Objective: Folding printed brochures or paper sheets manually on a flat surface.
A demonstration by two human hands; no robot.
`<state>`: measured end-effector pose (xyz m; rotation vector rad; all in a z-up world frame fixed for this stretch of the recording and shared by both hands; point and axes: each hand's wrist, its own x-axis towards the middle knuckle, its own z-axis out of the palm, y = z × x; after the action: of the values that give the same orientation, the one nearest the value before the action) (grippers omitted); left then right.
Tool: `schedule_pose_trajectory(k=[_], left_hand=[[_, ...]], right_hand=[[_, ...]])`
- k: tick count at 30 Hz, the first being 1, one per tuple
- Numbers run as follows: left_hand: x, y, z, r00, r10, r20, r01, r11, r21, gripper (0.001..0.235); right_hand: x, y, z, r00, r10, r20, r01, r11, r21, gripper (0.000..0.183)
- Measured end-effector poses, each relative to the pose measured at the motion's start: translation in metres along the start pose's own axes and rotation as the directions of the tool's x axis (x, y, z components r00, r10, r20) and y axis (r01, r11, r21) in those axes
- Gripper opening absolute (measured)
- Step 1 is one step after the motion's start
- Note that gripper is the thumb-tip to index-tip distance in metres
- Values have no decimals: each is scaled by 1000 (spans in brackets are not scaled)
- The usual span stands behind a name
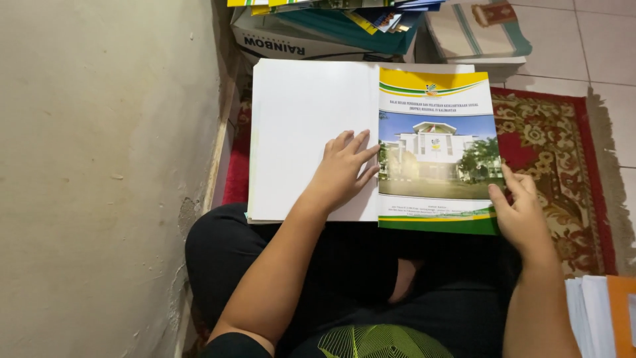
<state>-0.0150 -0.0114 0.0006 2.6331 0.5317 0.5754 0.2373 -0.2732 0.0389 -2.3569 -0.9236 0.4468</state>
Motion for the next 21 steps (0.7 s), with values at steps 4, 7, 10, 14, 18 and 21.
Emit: schedule_pose_trajectory(k=[4,7,10,14,18,21], left_hand=[[2,2,-13,996,-41,82,41,999,1,50],[2,-1,-15,996,-32,79,32,999,5,56],[1,-5,-14,997,-40,69,43,998,-45,66],[3,-9,-12,992,-22,124,29,998,-50,75],[5,-11,-11,985,-21,169,29,998,-49,81],[5,-16,2,992,-18,124,20,1000,-12,83]], right_hand=[[13,-1,-3,998,-58,3,58,995,-76,66],[6,-37,-10,996,84,43,-82,996,-35,65],[2,-55,-11,988,130,79,-129,992,-8,58],[8,-48,-4,982,182,59,-188,974,130,54],[17,-36,-2,996,81,46,-91,945,313,53],[19,-41,-8,998,38,45,-49,959,280,52]])
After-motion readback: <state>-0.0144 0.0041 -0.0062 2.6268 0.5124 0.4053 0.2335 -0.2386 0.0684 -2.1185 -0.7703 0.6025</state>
